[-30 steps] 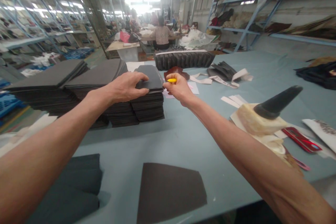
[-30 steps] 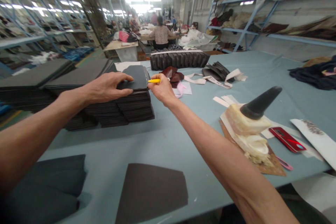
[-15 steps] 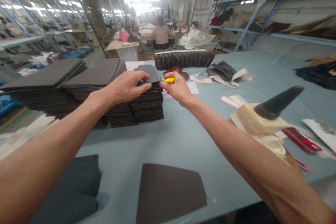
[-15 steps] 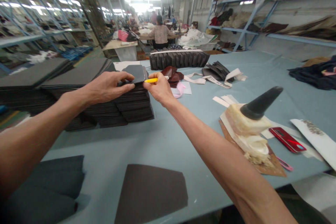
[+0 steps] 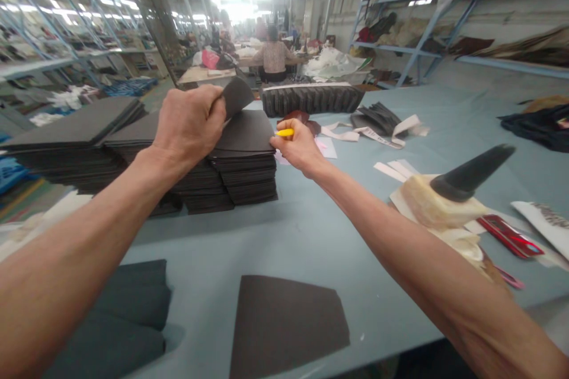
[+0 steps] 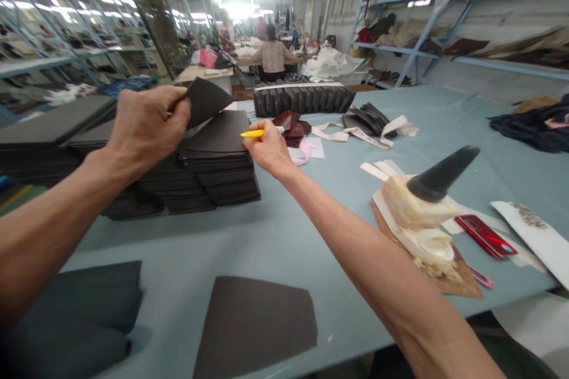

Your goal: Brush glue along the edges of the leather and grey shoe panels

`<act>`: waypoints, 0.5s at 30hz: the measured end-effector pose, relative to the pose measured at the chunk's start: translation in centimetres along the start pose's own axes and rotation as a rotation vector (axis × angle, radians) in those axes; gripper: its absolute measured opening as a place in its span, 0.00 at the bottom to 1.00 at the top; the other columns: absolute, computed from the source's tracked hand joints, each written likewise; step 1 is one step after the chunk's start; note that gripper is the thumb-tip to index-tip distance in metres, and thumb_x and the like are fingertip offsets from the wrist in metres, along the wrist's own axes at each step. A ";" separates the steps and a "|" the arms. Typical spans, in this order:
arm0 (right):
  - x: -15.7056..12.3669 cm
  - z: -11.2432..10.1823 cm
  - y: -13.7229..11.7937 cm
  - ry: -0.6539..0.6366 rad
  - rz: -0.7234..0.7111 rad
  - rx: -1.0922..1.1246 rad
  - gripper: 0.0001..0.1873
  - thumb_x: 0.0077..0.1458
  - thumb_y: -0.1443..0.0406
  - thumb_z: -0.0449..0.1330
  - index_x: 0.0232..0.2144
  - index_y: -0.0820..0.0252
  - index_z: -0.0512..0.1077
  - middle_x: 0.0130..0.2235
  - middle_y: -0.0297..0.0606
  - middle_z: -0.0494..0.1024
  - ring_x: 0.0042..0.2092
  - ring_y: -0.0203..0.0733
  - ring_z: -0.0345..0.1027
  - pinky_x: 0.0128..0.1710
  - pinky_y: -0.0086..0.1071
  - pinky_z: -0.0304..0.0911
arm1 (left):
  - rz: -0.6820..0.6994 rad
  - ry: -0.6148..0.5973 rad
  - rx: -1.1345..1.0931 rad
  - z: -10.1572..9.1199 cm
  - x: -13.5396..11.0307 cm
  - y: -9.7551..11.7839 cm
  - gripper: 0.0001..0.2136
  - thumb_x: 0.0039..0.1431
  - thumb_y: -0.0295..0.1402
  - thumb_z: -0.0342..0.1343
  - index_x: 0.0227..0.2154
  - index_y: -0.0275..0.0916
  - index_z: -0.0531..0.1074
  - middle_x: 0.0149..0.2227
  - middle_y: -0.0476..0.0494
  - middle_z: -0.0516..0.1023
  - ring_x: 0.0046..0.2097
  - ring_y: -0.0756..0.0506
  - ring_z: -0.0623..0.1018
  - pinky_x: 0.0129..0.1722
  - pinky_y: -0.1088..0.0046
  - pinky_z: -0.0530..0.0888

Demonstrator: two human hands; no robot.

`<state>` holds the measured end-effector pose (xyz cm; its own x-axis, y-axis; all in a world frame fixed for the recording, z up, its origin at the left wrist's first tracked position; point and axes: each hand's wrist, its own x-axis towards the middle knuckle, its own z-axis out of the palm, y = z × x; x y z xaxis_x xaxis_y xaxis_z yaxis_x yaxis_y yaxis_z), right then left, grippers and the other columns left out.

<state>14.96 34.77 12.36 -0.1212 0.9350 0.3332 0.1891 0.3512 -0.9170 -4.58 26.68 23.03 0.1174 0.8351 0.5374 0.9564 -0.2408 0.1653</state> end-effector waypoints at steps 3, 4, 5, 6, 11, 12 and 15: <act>-0.1 -0.2 -1.0 -0.029 0.049 -0.014 0.14 0.50 0.68 0.65 0.40 0.54 0.69 0.32 0.30 0.74 0.35 0.41 0.70 0.39 0.37 0.70 | -0.083 0.092 0.078 -0.9 0.0 0.3 0.19 0.73 0.40 0.42 0.43 0.38 0.78 0.51 0.34 0.84 0.54 0.36 0.82 0.57 0.59 0.69; -0.1 -0.3 -1.4 -0.045 0.071 -0.016 0.14 0.50 0.69 0.65 0.40 0.54 0.69 0.31 0.29 0.73 0.34 0.41 0.69 0.38 0.36 0.69 | -0.101 0.104 0.095 -1.2 0.0 0.4 0.19 0.74 0.39 0.42 0.44 0.38 0.78 0.53 0.35 0.84 0.56 0.36 0.81 0.58 0.60 0.69; -0.2 -0.4 -1.8 -0.062 0.092 -0.018 0.14 0.51 0.69 0.65 0.40 0.55 0.69 0.31 0.28 0.72 0.33 0.40 0.68 0.36 0.35 0.68 | -0.119 0.110 0.102 -1.4 0.1 0.4 0.19 0.74 0.39 0.42 0.46 0.37 0.78 0.54 0.35 0.83 0.58 0.36 0.81 0.59 0.60 0.68; -0.3 -0.6 -2.2 -0.078 0.111 -0.018 0.14 0.51 0.70 0.65 0.40 0.55 0.69 0.30 0.28 0.71 0.32 0.39 0.67 0.35 0.34 0.67 | -0.136 0.114 0.096 -1.7 0.1 0.4 0.19 0.75 0.38 0.42 0.48 0.37 0.78 0.56 0.35 0.82 0.61 0.35 0.79 0.61 0.61 0.67; -0.8 -1.6 -3.8 -0.158 0.173 -0.016 0.14 0.52 0.73 0.65 0.39 0.56 0.68 0.29 0.28 0.71 0.29 0.36 0.65 0.28 0.28 0.62 | -0.163 0.164 0.066 -2.1 0.4 -0.3 0.17 0.77 0.38 0.45 0.49 0.37 0.77 0.56 0.37 0.82 0.63 0.35 0.78 0.67 0.59 0.66; -0.7 -1.8 -4.0 -0.182 0.173 -0.017 0.14 0.52 0.73 0.65 0.39 0.56 0.68 0.29 0.28 0.71 0.29 0.36 0.65 0.27 0.27 0.62 | -0.146 0.192 0.078 -2.0 0.6 -0.5 0.16 0.76 0.38 0.46 0.48 0.36 0.77 0.55 0.37 0.83 0.62 0.35 0.79 0.66 0.58 0.67; 0.0 -2.1 -4.3 -0.244 0.160 -0.052 0.16 0.51 0.75 0.66 0.38 0.55 0.67 0.28 0.27 0.71 0.27 0.35 0.65 0.25 0.26 0.61 | -0.107 0.261 0.136 -1.9 1.0 -1.0 0.15 0.76 0.35 0.46 0.47 0.33 0.78 0.54 0.34 0.83 0.59 0.34 0.80 0.64 0.55 0.69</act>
<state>16.15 33.38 16.73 -0.3156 0.9417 0.1168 0.2735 0.2081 -0.9391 -5.94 26.80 24.98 -0.0415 0.6927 0.7201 0.9887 -0.0754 0.1296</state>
